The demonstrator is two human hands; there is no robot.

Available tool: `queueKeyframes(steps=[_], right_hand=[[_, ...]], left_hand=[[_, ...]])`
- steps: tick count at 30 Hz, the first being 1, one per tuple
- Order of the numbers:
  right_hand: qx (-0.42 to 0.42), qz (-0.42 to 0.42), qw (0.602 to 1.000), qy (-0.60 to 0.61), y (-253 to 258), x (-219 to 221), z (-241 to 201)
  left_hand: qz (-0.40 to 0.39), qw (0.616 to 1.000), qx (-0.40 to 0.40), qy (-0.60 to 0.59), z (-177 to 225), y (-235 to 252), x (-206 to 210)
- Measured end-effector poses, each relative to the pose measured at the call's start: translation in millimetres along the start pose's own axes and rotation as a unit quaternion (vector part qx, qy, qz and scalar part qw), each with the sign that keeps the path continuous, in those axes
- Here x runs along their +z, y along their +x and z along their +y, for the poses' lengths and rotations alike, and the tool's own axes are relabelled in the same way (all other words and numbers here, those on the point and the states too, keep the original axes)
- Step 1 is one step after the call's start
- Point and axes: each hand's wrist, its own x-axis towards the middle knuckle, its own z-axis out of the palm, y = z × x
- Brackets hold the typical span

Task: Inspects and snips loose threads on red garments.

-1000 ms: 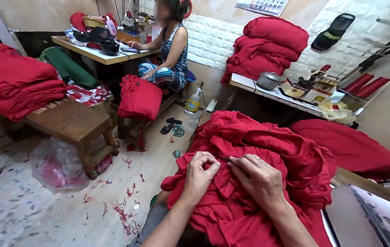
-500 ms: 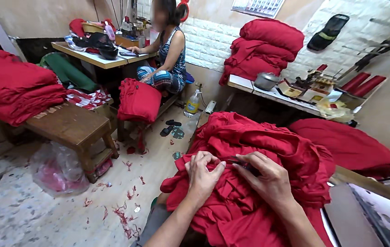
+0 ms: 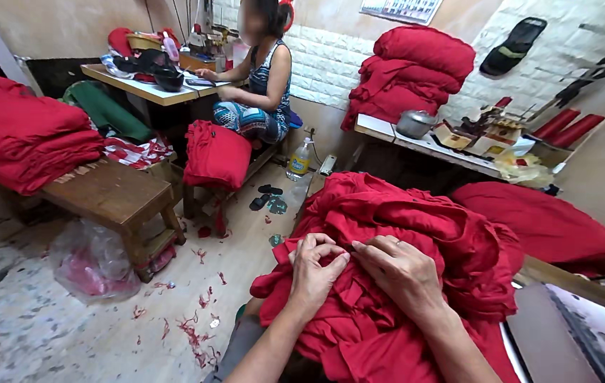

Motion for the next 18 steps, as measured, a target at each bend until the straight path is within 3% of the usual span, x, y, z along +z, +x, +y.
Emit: queueKeyframes(steps=[12,15,18], right_hand=[[0.015,0.006,1.000,-0.020,5,8,-9],[0.076,0.029,0.995,0.062,2,6,-3],[0.176,0.063,0.959,0.213,-7,-3,8]], left_hand=[[-0.013,1.000,0.001,-0.006,1,0,-7],[-0.005,1.000,0.002,-0.020,-4,0,-21],[0.006,0.999,-0.022,-0.035,-14,2,-50]])
